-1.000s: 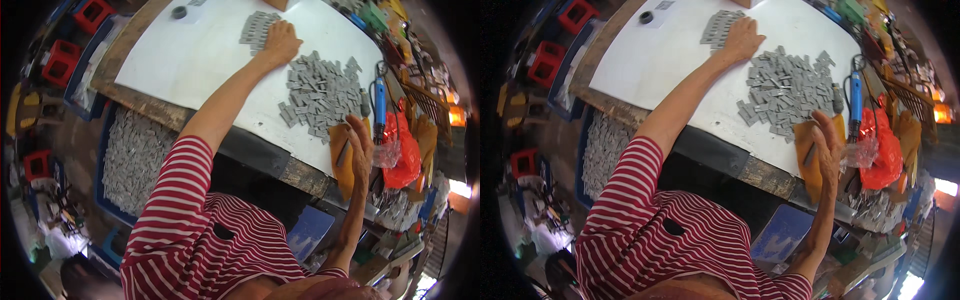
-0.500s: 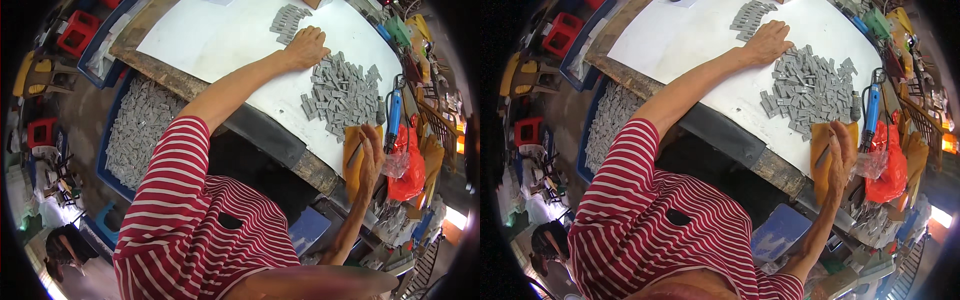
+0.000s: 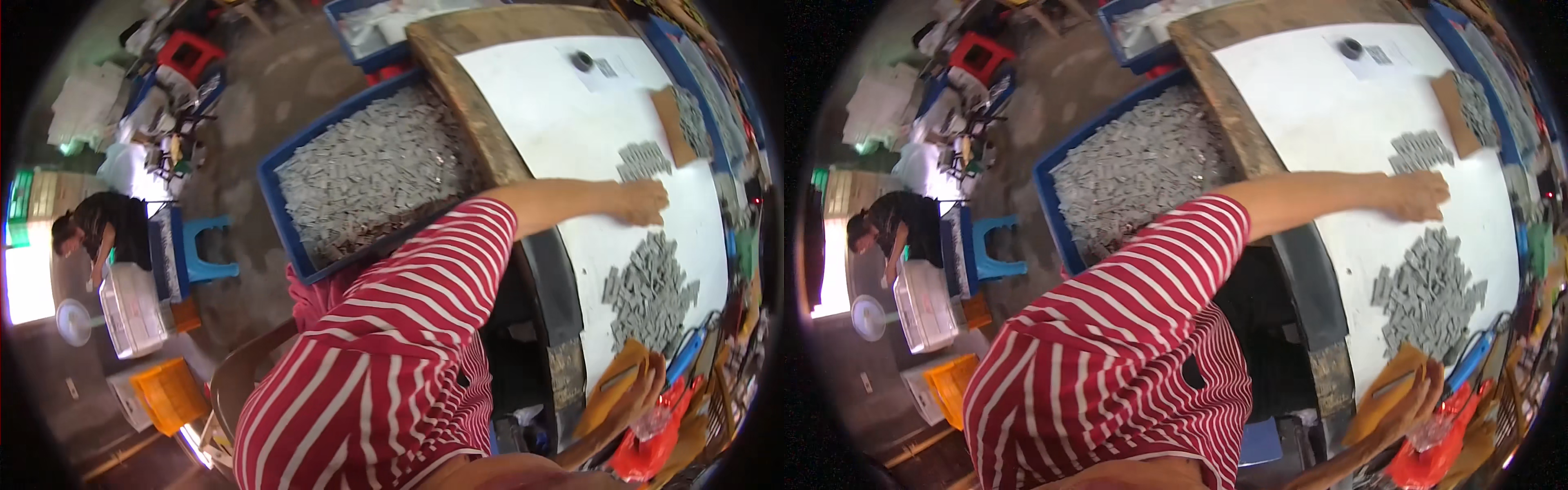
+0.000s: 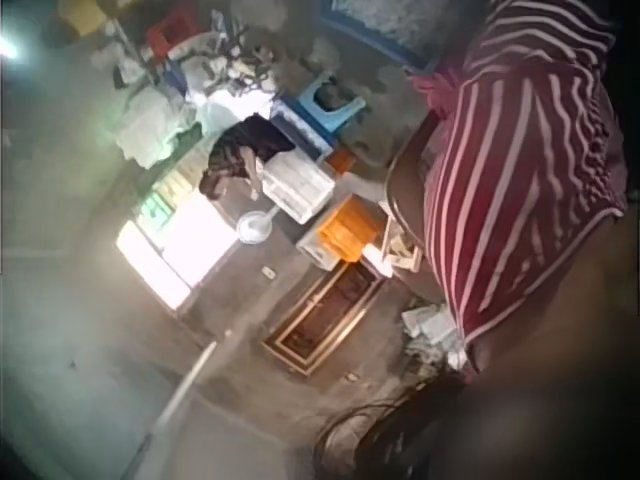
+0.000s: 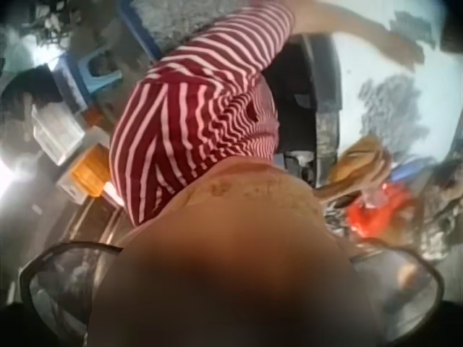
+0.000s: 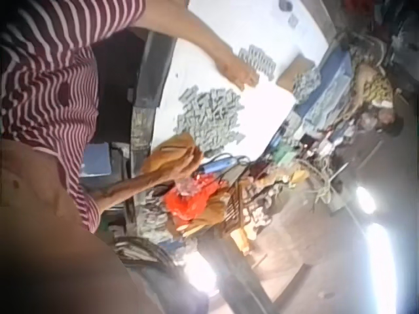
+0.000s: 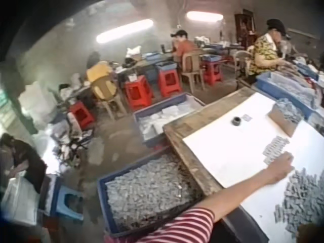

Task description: Sanding the edges of small rectangular parts and sorting them on a workbench.

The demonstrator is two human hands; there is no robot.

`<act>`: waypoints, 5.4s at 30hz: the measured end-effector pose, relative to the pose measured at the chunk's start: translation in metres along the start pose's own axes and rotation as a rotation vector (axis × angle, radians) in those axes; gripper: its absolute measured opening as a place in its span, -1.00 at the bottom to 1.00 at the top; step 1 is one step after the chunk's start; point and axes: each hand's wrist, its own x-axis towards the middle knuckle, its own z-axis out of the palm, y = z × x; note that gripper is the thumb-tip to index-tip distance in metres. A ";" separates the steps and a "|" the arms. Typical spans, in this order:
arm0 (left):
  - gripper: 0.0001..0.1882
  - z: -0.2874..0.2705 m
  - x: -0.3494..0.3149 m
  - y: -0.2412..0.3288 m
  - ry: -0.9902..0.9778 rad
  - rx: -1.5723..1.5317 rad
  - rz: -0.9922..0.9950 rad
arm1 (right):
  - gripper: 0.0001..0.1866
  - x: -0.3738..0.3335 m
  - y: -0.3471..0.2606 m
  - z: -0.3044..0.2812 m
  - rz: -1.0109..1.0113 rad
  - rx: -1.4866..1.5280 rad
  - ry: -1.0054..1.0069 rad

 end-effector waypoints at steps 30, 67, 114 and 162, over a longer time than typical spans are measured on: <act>-0.74 0.002 -0.057 0.015 0.249 -0.419 -0.179 | -0.51 0.072 -0.104 0.108 -0.223 -0.323 -0.475; -0.70 0.040 0.064 -0.045 -0.025 -0.016 -0.094 | -0.67 -0.084 -0.074 0.032 0.337 0.008 0.000; -0.73 0.053 0.061 -0.098 0.184 0.180 0.058 | -0.78 -0.118 -0.071 0.053 0.390 -0.054 0.043; -0.74 -0.044 -0.045 0.094 -0.040 -0.331 -0.212 | -0.87 0.005 0.026 -0.013 -0.257 -0.985 -0.035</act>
